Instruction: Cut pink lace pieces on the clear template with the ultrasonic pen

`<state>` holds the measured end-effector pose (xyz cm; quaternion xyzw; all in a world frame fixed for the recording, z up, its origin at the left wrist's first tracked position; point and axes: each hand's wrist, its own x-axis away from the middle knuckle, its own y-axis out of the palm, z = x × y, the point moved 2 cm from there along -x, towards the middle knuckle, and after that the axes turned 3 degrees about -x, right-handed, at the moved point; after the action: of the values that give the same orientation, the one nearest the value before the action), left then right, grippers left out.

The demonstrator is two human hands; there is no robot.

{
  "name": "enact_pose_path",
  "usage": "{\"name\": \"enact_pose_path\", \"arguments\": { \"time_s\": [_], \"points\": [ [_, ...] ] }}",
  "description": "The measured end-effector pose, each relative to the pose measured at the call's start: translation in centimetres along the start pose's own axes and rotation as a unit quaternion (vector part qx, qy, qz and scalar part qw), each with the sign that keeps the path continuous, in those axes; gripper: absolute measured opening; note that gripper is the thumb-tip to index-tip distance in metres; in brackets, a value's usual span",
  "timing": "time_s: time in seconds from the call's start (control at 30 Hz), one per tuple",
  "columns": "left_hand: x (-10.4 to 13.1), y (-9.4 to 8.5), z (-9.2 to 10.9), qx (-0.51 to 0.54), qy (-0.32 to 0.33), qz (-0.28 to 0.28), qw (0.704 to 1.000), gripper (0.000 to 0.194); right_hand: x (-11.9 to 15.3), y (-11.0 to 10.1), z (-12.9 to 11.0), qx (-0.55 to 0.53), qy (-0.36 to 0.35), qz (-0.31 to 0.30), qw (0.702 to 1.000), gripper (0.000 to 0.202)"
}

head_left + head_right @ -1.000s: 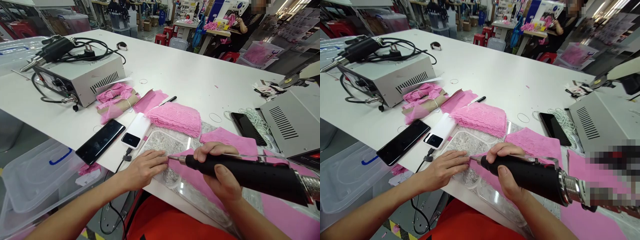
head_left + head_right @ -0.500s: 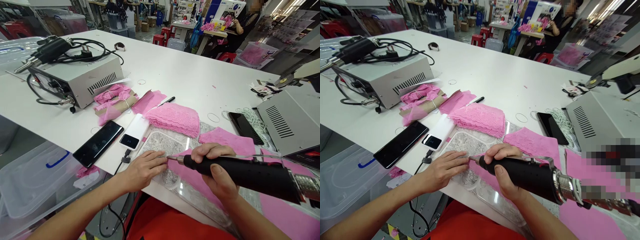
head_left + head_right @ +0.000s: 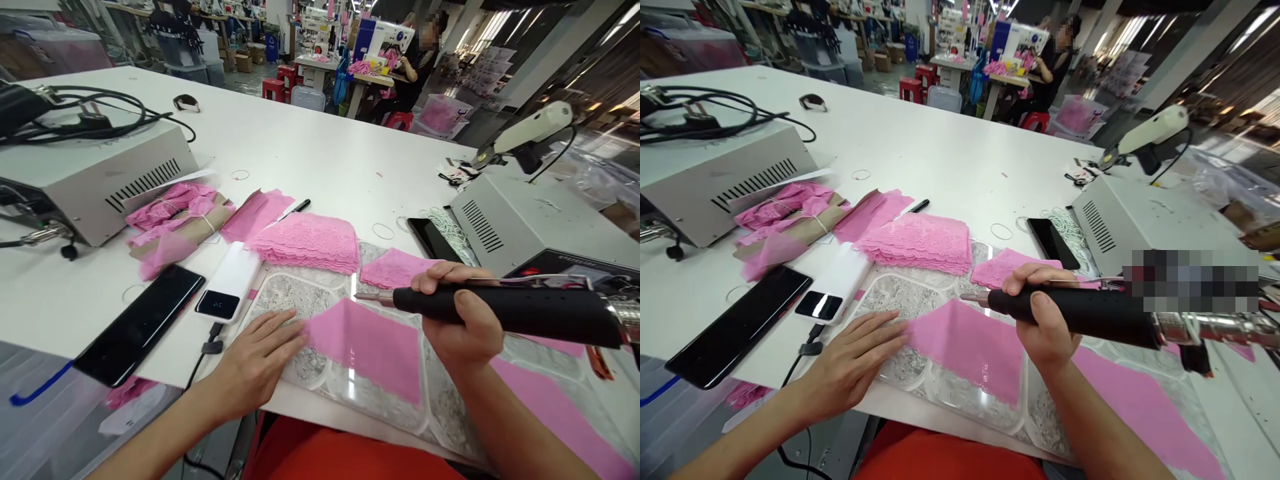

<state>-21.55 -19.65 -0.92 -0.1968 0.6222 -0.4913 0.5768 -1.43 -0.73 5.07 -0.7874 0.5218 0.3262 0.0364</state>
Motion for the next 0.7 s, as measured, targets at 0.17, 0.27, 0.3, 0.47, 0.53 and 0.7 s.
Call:
{"name": "enact_pose_path", "arguments": {
  "time_s": [0.17, 0.27, 0.3, 0.47, 0.53, 0.7],
  "points": [
    [-0.5, 0.6, 0.0, -0.018, 0.008, -0.044, 0.999, 0.034, 0.4, -0.8, 1.0, 0.0, 0.012, 0.017, 1.0, 0.009],
    [-0.4, 0.8, -0.1, -0.033, 0.013, -0.057, 0.998, 0.036, 0.7, -0.5, 1.3, -0.014, 0.022, 0.006, 1.0, 0.009],
    [-0.4, 0.8, -0.1, -0.037, 0.013, -0.059, 0.997, 0.037, 0.8, -0.4, 1.4, -0.017, 0.025, 0.002, 1.0, 0.009],
    [-0.3, 0.6, -0.1, -0.042, 0.011, -0.061, 0.997, 0.039, 0.8, -0.2, 1.6, -0.017, 0.026, -0.007, 0.999, 0.01],
    [-0.3, 0.6, -0.1, -0.042, 0.01, -0.059, 0.997, 0.038, 0.8, -0.1, 1.7, -0.018, 0.028, -0.011, 0.999, 0.01],
    [-0.3, 0.6, 0.1, -0.043, 0.008, -0.059, 0.997, 0.035, 0.8, 0.0, 1.8, -0.013, 0.026, -0.015, 0.999, 0.007]
  ]
}}
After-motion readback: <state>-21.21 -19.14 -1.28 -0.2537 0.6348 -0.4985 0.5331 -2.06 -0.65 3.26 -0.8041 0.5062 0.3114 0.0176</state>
